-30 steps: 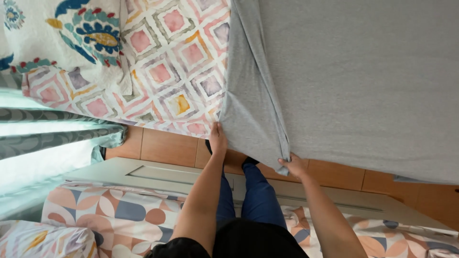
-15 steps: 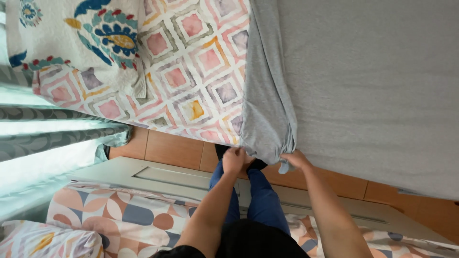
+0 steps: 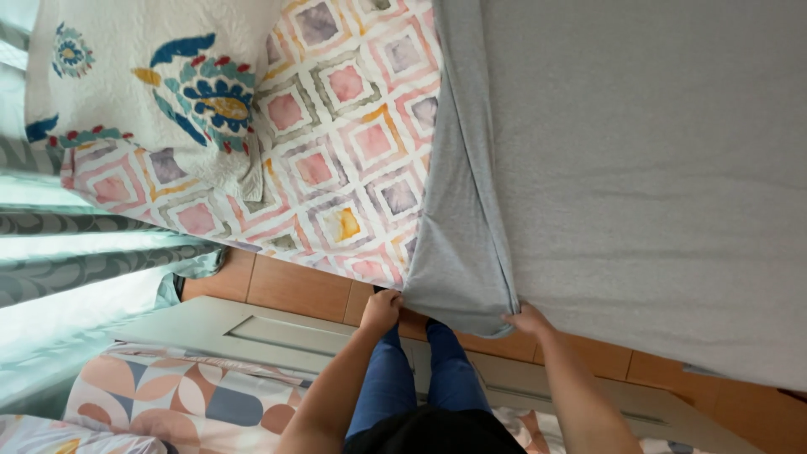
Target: Fold a grey bedsheet on a bed.
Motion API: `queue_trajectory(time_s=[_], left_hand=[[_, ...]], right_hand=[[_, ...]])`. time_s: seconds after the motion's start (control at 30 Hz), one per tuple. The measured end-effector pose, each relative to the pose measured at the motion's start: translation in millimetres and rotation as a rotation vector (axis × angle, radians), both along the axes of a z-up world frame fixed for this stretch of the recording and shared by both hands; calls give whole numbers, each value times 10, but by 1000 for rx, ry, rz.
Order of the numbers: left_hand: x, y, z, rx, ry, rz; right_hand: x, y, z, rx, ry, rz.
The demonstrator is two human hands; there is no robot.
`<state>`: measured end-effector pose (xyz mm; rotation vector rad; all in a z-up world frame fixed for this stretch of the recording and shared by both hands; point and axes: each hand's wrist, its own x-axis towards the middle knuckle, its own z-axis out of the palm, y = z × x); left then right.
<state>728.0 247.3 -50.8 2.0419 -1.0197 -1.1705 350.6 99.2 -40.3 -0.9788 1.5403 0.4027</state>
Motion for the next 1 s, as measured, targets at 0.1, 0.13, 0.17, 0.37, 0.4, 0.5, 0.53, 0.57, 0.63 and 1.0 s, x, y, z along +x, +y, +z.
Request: queue_trajectory(time_s=[0.1, 0.13, 0.17, 0.37, 0.4, 0.5, 0.53, 0.57, 0.63, 1.0], left_hand=[[65, -53, -127, 42, 0, -117], [61, -117, -228, 190, -31, -192], [35, -187, -329, 338, -60, -269], [111, -1405, -22, 385, -331, -358], [156, -1636, 109, 382, -337, -355], [205, -2290, 345, 231, -181, -150], [214, -2473, 299, 152, -139, -97], [232, -2696, 252, 68, -99, -38], [259, -3077, 324, 16, -59, -8], [342, -5153, -718, -173, -123, 93]], right_hand=[[-3, -54, -385, -24, 199, 297], [11, -114, -492, -44, 275, 422], [-2, -167, -582, -65, 355, 544], [625, -1134, -168, -374, 209, 387], [780, -1281, -95, -380, 204, 386], [1132, -1620, 126, -424, 193, 336], [1239, -1693, 160, -455, 135, 307], [1358, -1817, 193, -492, 75, 281], [1545, -1954, 178, -520, 57, 238], [1995, -2540, 220, -672, 35, 318]])
